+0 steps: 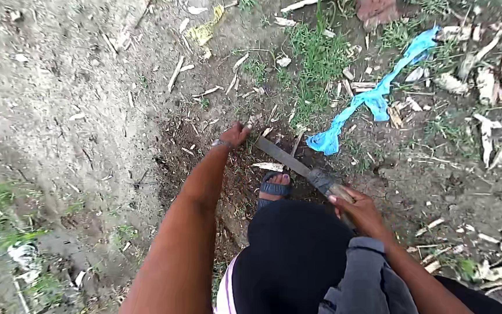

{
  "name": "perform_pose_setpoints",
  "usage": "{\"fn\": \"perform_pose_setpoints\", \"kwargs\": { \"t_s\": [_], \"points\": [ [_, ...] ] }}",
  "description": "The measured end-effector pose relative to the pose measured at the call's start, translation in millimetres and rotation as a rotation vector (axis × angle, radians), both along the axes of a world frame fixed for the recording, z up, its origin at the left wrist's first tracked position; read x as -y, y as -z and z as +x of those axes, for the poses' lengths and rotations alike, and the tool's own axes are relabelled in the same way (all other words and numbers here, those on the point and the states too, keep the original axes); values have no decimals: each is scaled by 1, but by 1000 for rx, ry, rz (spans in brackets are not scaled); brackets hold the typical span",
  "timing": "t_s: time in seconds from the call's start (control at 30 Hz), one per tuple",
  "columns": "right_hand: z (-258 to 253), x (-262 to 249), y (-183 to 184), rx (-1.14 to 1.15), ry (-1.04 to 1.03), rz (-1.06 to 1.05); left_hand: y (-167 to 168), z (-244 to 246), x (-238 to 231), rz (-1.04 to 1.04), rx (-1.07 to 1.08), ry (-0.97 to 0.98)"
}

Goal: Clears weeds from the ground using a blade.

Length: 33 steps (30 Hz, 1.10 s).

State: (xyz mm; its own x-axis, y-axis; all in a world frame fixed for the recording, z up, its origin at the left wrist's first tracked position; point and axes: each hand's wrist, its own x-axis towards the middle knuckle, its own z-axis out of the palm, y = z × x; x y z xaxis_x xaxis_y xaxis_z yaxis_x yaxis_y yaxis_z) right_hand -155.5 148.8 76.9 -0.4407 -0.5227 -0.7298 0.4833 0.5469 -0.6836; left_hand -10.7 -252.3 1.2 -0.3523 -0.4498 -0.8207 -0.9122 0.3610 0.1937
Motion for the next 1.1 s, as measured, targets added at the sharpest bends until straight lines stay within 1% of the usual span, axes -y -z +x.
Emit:
{"fn": "perform_pose_setpoints", "kwargs": {
  "t_s": [0.07, 0.13, 0.17, 0.23, 0.3, 0.33, 0.37, 0.4, 0.43, 0.5, 0.53, 0.57, 0.6, 0.63, 0.67, 0.7, 0.73, 0.77, 0.83, 0.9, 0.97, 1.0, 1.1],
  "points": [
    [0, -1, -14, -55, 5, -30, -8, -14, 1, 28, -3, 18],
    [-10, -9, -31, -20, 33, -16, -10, -28, -14, -27, 35, -64],
    [-18, -19, -38, 15, 54, -9, -5, -32, -24, -108, 55, -92],
    [-31, -57, -42, 73, 117, -1, 12, -36, -43, -291, 66, -108],
    [-40, -95, -42, 155, 173, -5, 30, -30, -51, -378, 49, -109],
    [-42, -104, -40, 198, 181, -5, 35, -27, -50, -383, 42, -103],
    [-41, -103, -35, 228, 190, 7, 37, -25, -46, -370, 31, -90],
    [-35, -89, -29, 246, 197, 35, 37, -23, -41, -348, 14, -72],
    [-26, -63, -22, 253, 186, 70, 36, -21, -36, -323, -8, -63],
    [-4, 8, -4, 234, 133, 70, 34, -15, -30, -279, -78, -91],
    [9, 38, 8, 177, 108, 36, 34, -10, -31, -270, -128, -137],
    [20, 63, 20, 56, 61, -18, 35, -8, -33, -283, -181, -198],
    [28, 81, 26, -89, -26, -55, 35, -5, -35, -311, -221, -270],
    [31, 90, 25, -205, -141, -61, 34, 0, -41, -348, -243, -334],
    [29, 91, 21, -286, -242, -53, 34, 6, -50, -377, -255, -383],
    [22, 84, 15, -340, -286, -48, 35, 9, -61, -403, -253, -403],
    [11, 73, 9, -340, -275, -29, 39, 8, -70, -439, -246, -402],
    [0, 57, 2, -278, -209, -11, 47, 7, -79, -476, -241, -374],
    [-19, 19, -8, -78, -34, 22, 55, 2, -81, -500, -226, -291],
    [-30, -23, -17, 42, 71, 35, 50, 0, -69, -438, -190, -204],
    [-29, -47, -25, 111, 114, 14, 45, 6, -54, -375, -236, -150],
    [-25, -45, -28, 122, 117, 33, 45, 10, -48, -364, -272, -137],
    [-6, 6, -27, 125, 76, 140, 42, 6, -40, -334, -312, -189]
  ]
}}
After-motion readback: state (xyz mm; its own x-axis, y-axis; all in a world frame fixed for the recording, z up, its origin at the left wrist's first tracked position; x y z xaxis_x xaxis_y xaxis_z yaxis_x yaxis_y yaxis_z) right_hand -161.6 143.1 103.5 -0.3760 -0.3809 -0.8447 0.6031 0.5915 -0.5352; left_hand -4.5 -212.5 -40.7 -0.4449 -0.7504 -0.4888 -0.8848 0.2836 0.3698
